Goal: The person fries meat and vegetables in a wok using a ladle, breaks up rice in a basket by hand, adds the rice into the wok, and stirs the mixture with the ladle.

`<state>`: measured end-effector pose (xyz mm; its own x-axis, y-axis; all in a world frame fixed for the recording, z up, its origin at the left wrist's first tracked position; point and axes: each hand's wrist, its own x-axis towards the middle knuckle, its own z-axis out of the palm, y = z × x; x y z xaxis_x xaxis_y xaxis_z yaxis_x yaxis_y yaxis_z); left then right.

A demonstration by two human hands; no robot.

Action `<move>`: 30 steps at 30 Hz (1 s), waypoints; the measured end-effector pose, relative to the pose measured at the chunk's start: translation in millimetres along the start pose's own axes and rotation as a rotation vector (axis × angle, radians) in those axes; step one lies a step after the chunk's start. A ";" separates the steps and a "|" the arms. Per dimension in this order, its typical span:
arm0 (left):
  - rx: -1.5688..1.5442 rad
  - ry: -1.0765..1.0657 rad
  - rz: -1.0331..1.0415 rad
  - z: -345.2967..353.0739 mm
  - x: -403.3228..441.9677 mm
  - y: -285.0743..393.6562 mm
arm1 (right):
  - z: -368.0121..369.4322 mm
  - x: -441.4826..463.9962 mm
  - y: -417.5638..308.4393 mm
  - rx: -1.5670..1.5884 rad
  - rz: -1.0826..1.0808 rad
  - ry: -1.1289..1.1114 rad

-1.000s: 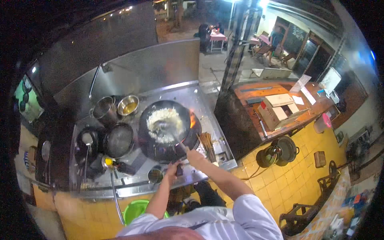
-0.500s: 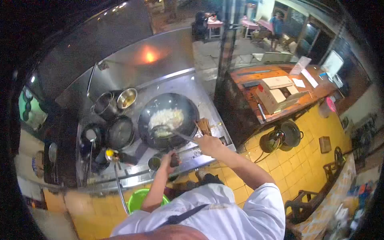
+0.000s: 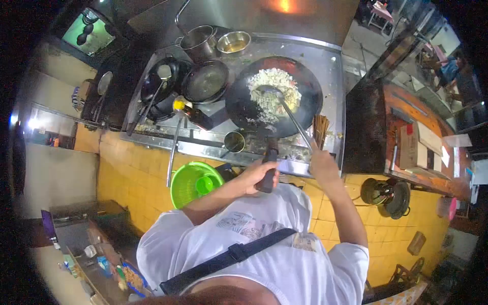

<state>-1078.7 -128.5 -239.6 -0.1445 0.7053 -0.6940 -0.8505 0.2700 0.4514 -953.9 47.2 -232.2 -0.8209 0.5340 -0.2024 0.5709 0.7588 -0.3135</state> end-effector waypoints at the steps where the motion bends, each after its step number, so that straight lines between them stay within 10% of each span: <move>1: 0.044 0.026 -0.016 -6.7 12.2 -3.6 | -8.0 -3.0 -0.4 0.030 -0.027 -0.043; 8: 0.012 0.089 0.224 -48.3 77.3 9.3 | 6.7 10.6 26.2 -0.255 0.106 0.009; 10: 0.011 0.012 -0.015 -19.3 25.1 1.2 | -10.6 9.4 35.9 -0.276 0.075 0.054; 18: 0.186 0.090 0.397 -85.6 153.4 5.6 | -7.5 24.6 32.0 0.281 0.113 0.053; 20: 0.130 0.110 0.405 -92.6 166.1 5.0 | 109.0 89.0 90.3 0.062 -0.574 0.499; 22: 0.263 0.105 0.404 -97.7 171.2 5.7 | 72.9 110.6 37.9 0.630 0.377 -0.407; 25: 1.006 0.673 0.861 -101.8 164.2 -16.7 | 89.8 161.3 82.5 0.785 0.187 -0.202; 28: 0.912 0.577 0.940 -95.8 87.5 -27.4 | -66.5 99.1 9.3 1.587 0.057 -0.126; 30: 0.747 0.550 0.995 -109.4 59.1 -42.5 | -89.8 104.9 7.0 1.404 -0.263 -0.042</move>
<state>-1106.5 -170.0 -361.2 -0.8616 0.5053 0.0478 0.1800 0.2161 0.9596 -1034.8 142.0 -172.2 -0.9128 0.4081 -0.0147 -0.0612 -0.1723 -0.9831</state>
